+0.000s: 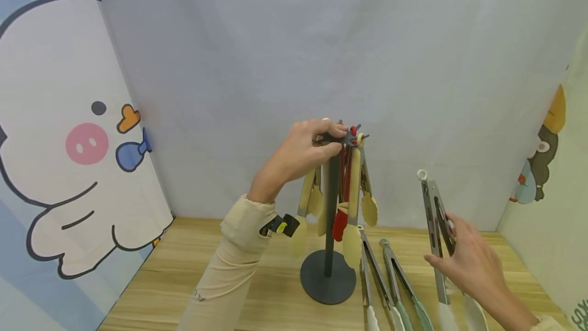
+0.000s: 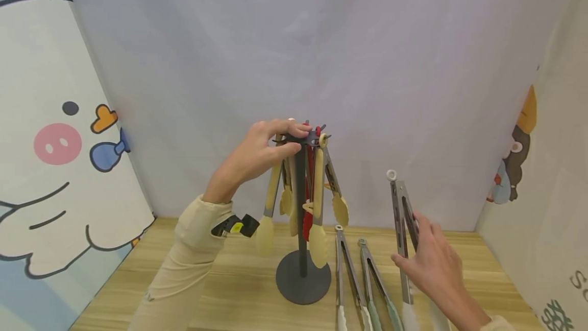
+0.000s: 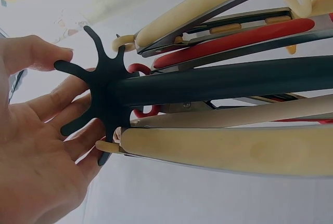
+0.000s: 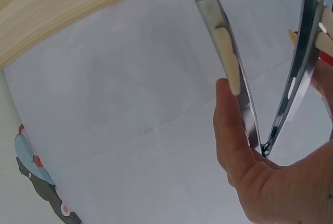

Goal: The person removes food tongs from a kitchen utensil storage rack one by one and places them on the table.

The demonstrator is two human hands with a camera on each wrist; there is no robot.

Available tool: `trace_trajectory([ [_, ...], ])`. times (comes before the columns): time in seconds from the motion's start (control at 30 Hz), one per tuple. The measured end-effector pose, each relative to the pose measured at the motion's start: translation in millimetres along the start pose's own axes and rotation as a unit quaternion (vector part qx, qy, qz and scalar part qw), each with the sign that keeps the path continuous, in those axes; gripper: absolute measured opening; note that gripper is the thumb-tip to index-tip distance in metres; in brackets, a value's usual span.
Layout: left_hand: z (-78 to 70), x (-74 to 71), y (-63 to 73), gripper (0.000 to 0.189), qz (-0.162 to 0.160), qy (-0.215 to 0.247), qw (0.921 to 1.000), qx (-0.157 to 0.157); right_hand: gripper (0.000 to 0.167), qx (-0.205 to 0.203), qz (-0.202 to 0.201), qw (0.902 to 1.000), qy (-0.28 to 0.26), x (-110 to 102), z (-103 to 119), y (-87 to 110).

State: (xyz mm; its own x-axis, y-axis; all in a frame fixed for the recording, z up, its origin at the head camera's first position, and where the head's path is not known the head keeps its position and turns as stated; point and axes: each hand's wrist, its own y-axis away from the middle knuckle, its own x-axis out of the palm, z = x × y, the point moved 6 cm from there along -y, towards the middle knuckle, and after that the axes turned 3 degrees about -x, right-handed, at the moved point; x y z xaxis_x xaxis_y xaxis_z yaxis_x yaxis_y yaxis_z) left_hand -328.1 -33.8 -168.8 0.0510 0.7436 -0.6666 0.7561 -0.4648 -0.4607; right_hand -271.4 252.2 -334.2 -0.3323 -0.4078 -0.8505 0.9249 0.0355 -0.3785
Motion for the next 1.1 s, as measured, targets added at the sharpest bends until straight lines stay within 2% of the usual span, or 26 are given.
trace_trajectory([
  [0.27, 1.6, 0.5, 0.2, 0.030, 0.000, 0.000, 1.0000, -0.001, 0.095, 0.016, 0.034, 0.9993, 0.006, 11.9, -11.2, -2.5],
  [0.7, 0.8, 0.6, 0.7, 0.029, -0.005, 0.006, 1.0000, -0.001, 0.096, 0.033, 0.062, 0.9974, 0.015, 29.6, -24.0, -2.1],
  [1.1, 1.3, 0.1, 1.4, 0.029, -0.009, 0.006, 0.9999, 0.002, 0.097, 0.031, 0.082, 0.9957, 0.029, 43.6, -32.6, -2.6],
])
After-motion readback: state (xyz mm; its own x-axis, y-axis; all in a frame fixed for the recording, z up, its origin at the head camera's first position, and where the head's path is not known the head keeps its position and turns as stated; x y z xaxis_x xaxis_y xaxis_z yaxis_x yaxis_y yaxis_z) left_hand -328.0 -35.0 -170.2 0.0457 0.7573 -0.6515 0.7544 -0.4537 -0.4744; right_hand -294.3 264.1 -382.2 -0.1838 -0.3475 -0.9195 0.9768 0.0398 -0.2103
